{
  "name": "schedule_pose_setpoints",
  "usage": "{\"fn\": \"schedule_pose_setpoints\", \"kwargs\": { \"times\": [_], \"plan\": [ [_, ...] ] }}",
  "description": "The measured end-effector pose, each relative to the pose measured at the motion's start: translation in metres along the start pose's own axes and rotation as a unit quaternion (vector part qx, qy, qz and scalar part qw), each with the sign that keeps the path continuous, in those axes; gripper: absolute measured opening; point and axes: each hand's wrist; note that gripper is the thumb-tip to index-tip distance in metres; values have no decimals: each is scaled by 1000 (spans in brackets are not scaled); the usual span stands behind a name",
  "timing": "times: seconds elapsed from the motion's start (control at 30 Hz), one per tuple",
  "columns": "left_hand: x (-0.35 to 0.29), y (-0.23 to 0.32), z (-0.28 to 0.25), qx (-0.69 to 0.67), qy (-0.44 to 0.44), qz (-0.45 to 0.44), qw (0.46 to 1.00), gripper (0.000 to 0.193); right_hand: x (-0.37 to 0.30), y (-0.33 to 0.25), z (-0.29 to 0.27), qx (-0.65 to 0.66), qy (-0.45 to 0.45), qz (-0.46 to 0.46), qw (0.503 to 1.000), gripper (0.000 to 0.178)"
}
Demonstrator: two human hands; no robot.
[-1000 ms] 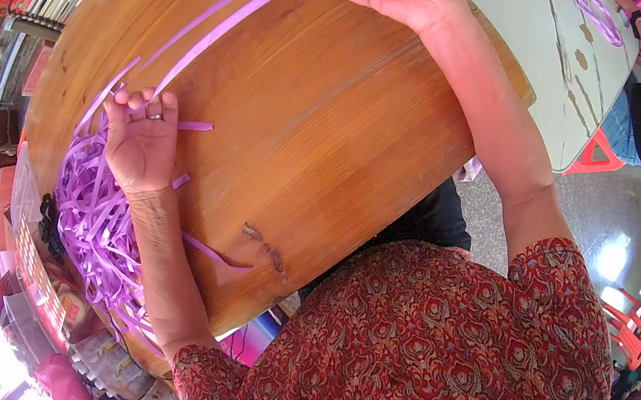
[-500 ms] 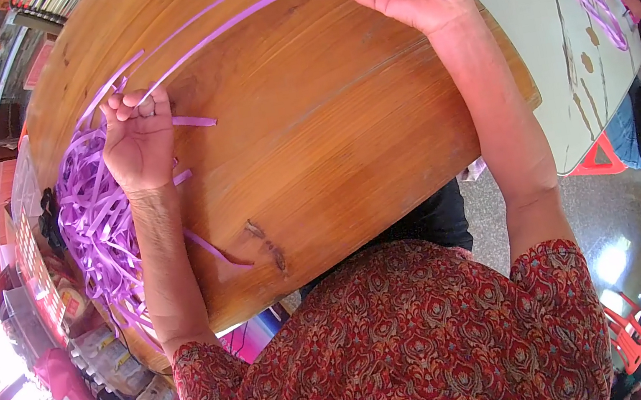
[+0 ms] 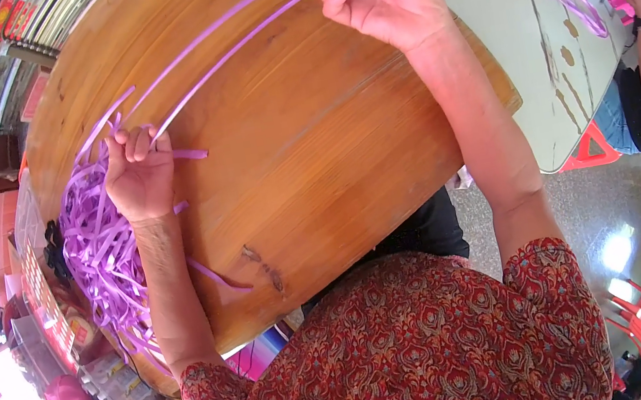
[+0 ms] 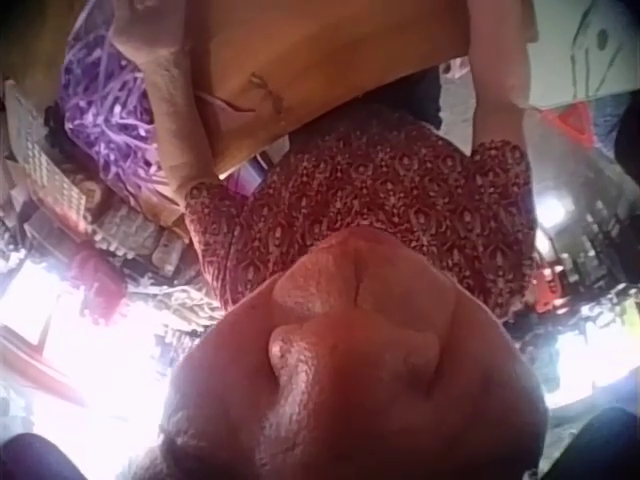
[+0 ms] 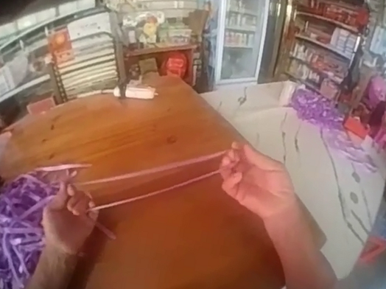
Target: The person is tying knots or loops in many purple plastic ribbons at a workshop table.
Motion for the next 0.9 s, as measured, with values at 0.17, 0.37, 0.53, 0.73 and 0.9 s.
{"fn": "schedule_pose_setpoints", "kwargs": {
  "times": [0.17, 0.37, 0.53, 0.73, 0.9],
  "plan": [
    [1, 5, -8, 42, 10, 0, 999, 25, 6, -2, -23, -43, -39, -48, 997, 19],
    [0, 6, -6, 134, 35, 16, 990, 25, 3, 0, -18, -96, -71, -84, 989, 27],
    [3, -18, 10, 305, 113, 89, 941, 27, 1, -3, -20, -123, -70, -105, 984, 30],
    [-3, -35, 1, 515, 79, 160, 838, 31, 5, 1, -18, -143, -72, -99, 982, 30],
    [-9, -51, 11, 818, -188, 286, 463, 24, 7, -6, -35, -188, -79, -95, 974, 31]
  ]
}}
Point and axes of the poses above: each hand's wrist, its own x-axis towards the middle knuckle, its own z-axis out of the palm, y = z × x, and after that the axes turned 12 degrees about -x, right-handed
